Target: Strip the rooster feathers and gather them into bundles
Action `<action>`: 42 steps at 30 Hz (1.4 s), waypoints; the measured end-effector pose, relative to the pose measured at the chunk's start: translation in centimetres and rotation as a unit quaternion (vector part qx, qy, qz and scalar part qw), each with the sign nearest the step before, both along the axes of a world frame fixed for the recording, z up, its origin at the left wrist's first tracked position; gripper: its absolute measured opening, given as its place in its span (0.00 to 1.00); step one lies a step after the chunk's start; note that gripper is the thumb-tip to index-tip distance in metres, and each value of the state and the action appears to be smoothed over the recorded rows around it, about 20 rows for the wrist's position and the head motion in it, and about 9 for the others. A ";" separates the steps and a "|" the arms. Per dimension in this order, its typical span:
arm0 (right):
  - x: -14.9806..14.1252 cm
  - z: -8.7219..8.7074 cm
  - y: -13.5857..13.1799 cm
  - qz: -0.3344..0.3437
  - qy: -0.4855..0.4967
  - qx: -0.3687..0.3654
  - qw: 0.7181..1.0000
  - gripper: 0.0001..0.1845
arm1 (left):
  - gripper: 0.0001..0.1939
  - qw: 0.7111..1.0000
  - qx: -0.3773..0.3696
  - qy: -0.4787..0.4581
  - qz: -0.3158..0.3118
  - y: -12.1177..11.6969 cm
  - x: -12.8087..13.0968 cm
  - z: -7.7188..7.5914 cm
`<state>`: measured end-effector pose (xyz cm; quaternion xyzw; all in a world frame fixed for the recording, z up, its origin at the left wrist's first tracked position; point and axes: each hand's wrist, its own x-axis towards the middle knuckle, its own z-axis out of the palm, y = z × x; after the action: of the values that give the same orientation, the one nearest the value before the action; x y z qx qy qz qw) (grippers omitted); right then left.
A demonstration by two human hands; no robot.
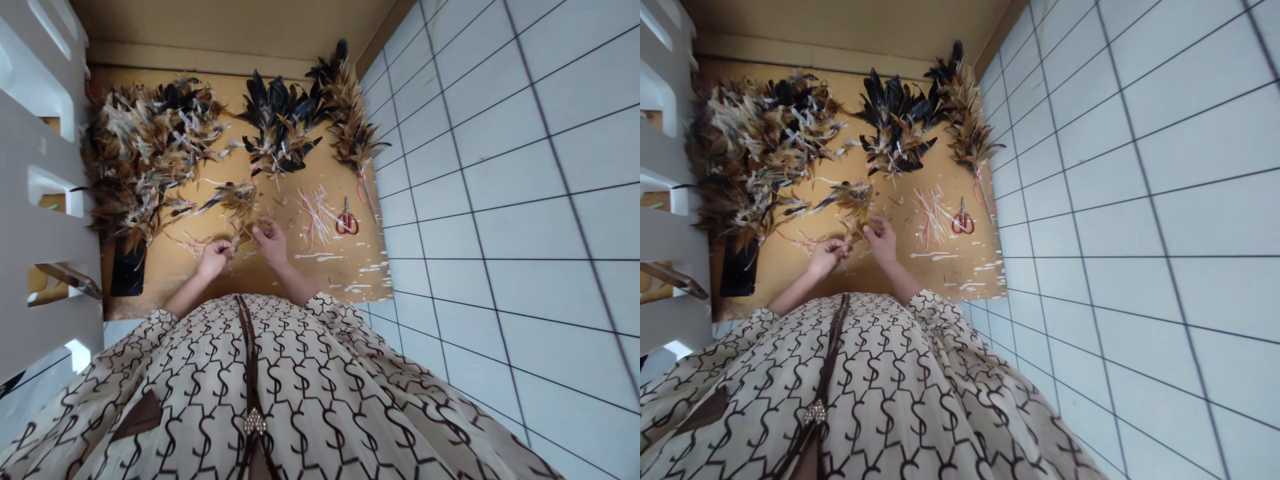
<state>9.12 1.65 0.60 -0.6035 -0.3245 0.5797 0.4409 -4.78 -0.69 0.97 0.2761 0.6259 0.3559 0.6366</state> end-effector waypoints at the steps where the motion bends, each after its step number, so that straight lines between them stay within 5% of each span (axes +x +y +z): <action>1: 0.1 0.0 0.0 -0.003 -0.002 0.004 1.000 0.18 | 0.10 1.000 0.000 0.001 0.004 0.0 -0.1 0.0; 15: -0.8 0.5 -0.9 0.149 0.027 -0.041 0.988 0.17 | 0.10 0.999 0.022 0.008 0.027 0.2 -0.5 -0.4; 25: -0.3 0.9 -0.2 0.056 -0.137 0.039 0.988 0.08 | 0.12 0.998 0.038 0.040 0.002 0.1 -0.6 -0.4; 30: -0.6 1.4 0.3 0.087 -0.190 0.122 0.970 0.09 | 0.12 0.998 0.038 0.049 -0.016 -0.1 -0.4 -0.3; 34: -1.2 1.5 0.8 0.114 -0.183 0.109 0.970 0.03 | 0.12 0.998 0.036 0.050 -0.021 -0.2 -0.1 -0.1; 42: -0.2 2.1 1.0 0.131 -0.127 0.090 0.979 0.10 | 0.10 0.997 0.037 0.054 0.045 0.5 -1.6 -0.5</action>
<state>8.91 2.69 2.69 -0.5822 -0.5048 0.5199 0.3687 -6.34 -0.23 0.50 0.2900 0.6571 0.3915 0.5751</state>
